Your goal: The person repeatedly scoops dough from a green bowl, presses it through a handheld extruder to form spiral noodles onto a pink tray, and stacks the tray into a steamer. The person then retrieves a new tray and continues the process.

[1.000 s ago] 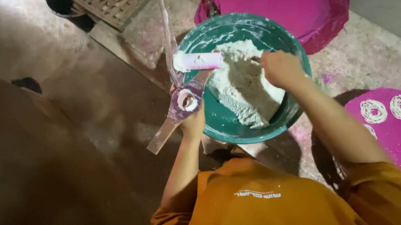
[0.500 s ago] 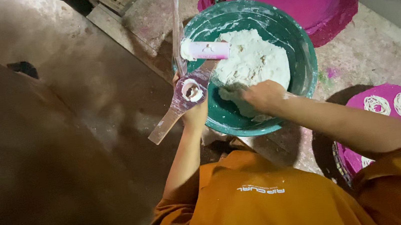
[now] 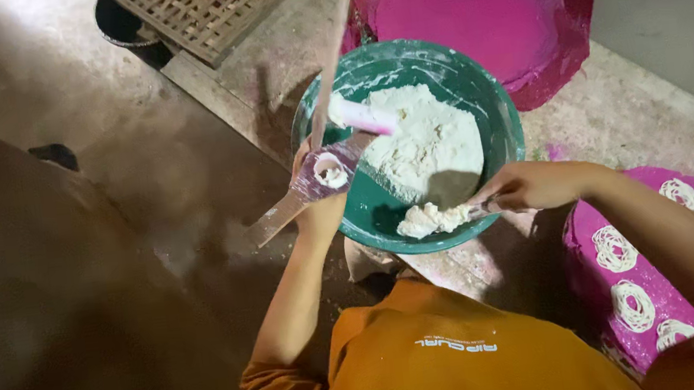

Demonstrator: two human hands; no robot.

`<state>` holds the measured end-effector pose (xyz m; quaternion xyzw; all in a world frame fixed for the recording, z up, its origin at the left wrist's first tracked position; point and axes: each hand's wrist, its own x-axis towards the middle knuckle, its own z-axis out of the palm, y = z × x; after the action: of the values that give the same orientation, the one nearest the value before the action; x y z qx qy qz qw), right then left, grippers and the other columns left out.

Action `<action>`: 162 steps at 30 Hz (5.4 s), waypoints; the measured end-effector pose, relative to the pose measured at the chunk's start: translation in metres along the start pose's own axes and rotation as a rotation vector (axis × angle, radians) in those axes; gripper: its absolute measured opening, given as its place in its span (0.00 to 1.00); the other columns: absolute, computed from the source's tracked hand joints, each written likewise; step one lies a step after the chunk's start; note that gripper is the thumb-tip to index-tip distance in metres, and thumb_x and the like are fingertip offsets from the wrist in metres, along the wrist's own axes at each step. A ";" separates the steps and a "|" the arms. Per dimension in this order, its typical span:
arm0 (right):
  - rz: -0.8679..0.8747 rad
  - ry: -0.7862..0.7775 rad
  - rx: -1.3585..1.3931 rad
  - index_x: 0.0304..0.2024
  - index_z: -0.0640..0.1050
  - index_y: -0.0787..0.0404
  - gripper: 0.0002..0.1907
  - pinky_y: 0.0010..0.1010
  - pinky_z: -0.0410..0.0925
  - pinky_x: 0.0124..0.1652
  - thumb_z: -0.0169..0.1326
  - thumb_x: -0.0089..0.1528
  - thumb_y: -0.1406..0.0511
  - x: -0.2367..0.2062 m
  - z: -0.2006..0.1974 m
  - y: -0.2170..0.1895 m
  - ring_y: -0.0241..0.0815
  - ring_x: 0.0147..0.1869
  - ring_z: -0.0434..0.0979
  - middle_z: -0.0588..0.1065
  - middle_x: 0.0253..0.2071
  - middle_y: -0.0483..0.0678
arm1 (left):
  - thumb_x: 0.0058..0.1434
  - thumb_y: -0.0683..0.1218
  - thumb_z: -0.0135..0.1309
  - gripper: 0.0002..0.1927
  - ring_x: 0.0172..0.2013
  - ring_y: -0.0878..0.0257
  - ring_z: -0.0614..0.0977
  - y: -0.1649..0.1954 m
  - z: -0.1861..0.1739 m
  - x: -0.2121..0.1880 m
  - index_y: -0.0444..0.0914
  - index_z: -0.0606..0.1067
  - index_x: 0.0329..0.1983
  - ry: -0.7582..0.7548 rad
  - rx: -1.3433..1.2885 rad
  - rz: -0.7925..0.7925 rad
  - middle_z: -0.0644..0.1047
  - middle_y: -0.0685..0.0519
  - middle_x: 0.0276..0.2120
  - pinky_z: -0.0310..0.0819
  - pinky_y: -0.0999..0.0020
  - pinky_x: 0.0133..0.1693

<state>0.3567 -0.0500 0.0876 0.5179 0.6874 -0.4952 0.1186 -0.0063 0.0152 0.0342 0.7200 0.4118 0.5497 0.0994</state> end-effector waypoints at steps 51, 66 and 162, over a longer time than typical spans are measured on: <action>0.050 0.719 0.201 0.62 0.77 0.50 0.20 0.36 0.67 0.28 0.51 0.67 0.58 -0.013 0.044 -0.087 0.41 0.22 0.68 0.77 0.25 0.54 | 0.58 0.50 0.61 0.34 0.55 0.42 0.73 0.009 0.034 0.034 0.37 0.69 0.67 -0.383 0.363 -0.022 0.59 0.38 0.73 0.74 0.49 0.51; -0.264 0.738 -1.159 0.39 0.76 0.56 0.09 0.37 0.73 0.27 0.52 0.55 0.64 -0.055 0.014 -0.166 0.47 0.30 0.80 0.73 0.29 0.45 | 0.55 0.50 0.61 0.31 0.58 0.55 0.80 -0.009 0.037 -0.017 0.45 0.73 0.65 -0.870 -0.214 -0.234 0.79 0.48 0.58 0.73 0.60 0.61; -0.253 1.479 1.166 0.67 0.65 0.70 0.40 0.44 0.67 0.61 0.62 0.56 0.61 -0.291 0.360 0.009 0.51 0.61 0.74 0.73 0.57 0.59 | 0.68 0.39 0.53 0.54 0.66 0.47 0.66 0.201 0.114 -0.200 0.40 0.23 0.76 -1.074 -0.846 -0.873 0.53 0.32 0.73 0.59 0.49 0.65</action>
<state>0.3652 -0.5129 0.1062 0.5995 0.2837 -0.3159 -0.6784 0.1799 -0.2189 -0.0306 0.5615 0.3091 0.1498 0.7528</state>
